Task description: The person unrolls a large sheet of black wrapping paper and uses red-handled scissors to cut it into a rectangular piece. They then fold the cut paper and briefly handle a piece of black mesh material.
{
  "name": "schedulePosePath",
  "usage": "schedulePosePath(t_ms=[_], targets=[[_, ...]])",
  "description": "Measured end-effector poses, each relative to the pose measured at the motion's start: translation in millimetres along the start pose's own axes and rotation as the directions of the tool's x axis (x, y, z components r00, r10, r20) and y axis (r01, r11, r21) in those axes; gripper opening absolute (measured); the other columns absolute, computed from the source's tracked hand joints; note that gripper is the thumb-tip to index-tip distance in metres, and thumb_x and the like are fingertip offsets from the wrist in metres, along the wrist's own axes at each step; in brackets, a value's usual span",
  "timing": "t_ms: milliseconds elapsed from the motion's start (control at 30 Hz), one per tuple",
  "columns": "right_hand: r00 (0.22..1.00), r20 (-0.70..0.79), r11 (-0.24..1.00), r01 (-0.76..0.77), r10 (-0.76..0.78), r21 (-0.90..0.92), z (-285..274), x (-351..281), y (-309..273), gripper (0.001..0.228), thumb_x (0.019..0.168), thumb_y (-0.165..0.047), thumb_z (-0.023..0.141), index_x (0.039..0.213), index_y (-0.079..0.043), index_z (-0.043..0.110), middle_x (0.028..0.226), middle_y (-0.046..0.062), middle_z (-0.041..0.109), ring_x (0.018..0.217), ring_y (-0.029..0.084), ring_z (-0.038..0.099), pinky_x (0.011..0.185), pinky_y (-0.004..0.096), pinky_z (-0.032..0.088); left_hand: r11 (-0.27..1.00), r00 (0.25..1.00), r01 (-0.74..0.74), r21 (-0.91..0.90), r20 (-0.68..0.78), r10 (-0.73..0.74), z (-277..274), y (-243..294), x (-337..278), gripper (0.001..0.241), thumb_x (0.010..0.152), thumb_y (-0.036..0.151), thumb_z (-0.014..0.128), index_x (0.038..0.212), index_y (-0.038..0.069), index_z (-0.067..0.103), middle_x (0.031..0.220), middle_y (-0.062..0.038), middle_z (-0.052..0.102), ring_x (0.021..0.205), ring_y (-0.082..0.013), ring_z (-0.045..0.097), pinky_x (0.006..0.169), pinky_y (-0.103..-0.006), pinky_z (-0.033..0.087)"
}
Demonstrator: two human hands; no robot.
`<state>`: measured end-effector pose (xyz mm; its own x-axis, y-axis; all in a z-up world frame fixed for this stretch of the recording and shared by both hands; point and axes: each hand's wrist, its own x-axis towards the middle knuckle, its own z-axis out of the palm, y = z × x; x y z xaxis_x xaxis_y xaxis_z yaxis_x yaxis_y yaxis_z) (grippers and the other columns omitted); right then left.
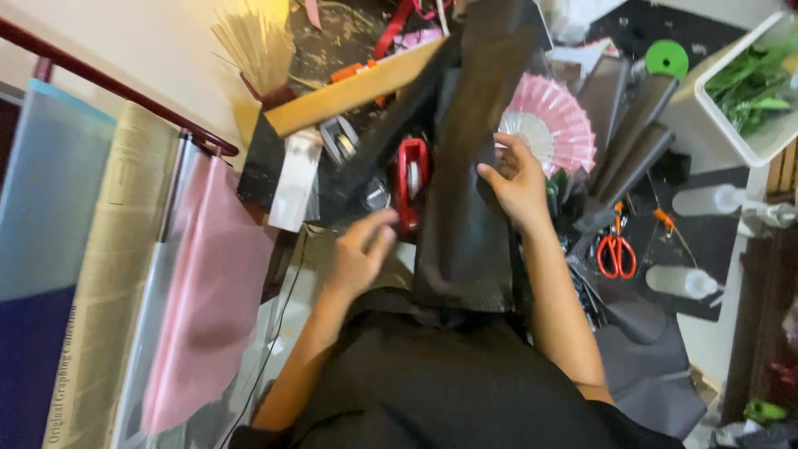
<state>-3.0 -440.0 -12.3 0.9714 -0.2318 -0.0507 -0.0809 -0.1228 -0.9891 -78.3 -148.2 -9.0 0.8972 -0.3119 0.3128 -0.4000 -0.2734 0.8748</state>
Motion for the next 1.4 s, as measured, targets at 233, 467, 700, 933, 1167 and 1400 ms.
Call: schedulePosePath(t_ms=[233,467,700,933,1167,1400], targets=[[0.921,0.27,0.958,0.252,-0.281,0.138,68.7,-43.1,-168.0,0.057,0.069,0.01,0.085,0.12,-0.003,0.064,0.081,0.002,0.056,0.074,0.011,0.059,0.072,0.027,0.055,0.411,0.753,0.521,-0.749,0.176,-0.634,-39.8,-0.8,78.4,0.058,0.101,0.049,0.048,0.145,0.012,0.049,0.147,-0.012,0.051,0.138,-0.0266,0.045,0.113,-0.0517,0.033],[0.999,-0.033,0.999,-0.032,0.031,-0.03,37.6,16.7,-100.9,0.058,0.072,0.002,0.083,0.121,-0.008,0.055,0.097,0.003,0.054,0.082,0.012,0.059,0.071,0.029,0.059,0.656,0.871,0.385,-0.649,0.02,-0.491,-74.6,-94.5,148.3,0.058,0.086,0.01,0.08,0.137,0.003,0.053,0.111,-0.02,0.069,0.097,-0.0281,0.07,0.082,-0.0416,0.06],[0.941,-0.157,0.933,-0.325,0.301,-0.155,61.8,69.2,55.4,0.049,0.075,-0.033,0.092,0.105,-0.003,0.068,0.075,0.003,0.067,0.063,0.008,0.061,0.047,0.021,0.052,0.636,0.631,0.772,-0.024,0.155,-0.76,-65.6,-131.6,170.3,0.083,0.08,0.031,0.082,0.146,0.001,0.041,0.145,-0.027,0.046,0.137,-0.0322,0.043,0.104,-0.0475,0.045],[0.955,-0.237,0.845,0.028,-0.182,-0.535,81.8,121.8,-40.7,0.043,0.074,-0.03,0.091,0.106,-0.007,0.073,0.091,0.016,0.07,0.09,0.033,0.068,0.078,0.041,0.052,0.826,0.872,0.463,-0.321,0.001,-0.489,-86.9,-87.0,238.2,0.066,0.095,0.005,0.061,0.148,-0.011,0.025,0.148,-0.04,0.031,0.142,-0.0475,0.026,0.115,-0.0589,0.027],[0.97,-0.217,0.985,0.08,-0.113,-0.155,56.5,74.7,-113.8,0.069,0.082,0.001,0.08,0.143,-0.013,0.051,0.101,0.008,0.063,0.08,0.023,0.068,0.067,0.037,0.059,0.776,0.967,0.234,-0.586,0.058,-0.248,-146.8,-25.1,254.7,0.072,0.093,-0.005,0.062,0.153,0.005,0.023,0.136,-0.029,0.055,0.128,-0.0379,0.054,0.102,-0.0516,0.05],[0.917,-0.164,0.887,-0.395,0.363,-0.239,85.3,61.3,47.7,0.064,0.068,-0.014,0.092,0.124,-0.018,0.06,0.077,0.002,0.063,0.07,0.018,0.07,0.062,0.032,0.057,0.743,0.731,0.641,0.196,0.14,-0.668,-82.0,-144.7,194.9,0.091,0.088,0.006,0.064,0.156,0.008,0.003,0.141,-0.032,0.049,0.134,-0.0446,0.048,0.113,-0.0683,0.018]])
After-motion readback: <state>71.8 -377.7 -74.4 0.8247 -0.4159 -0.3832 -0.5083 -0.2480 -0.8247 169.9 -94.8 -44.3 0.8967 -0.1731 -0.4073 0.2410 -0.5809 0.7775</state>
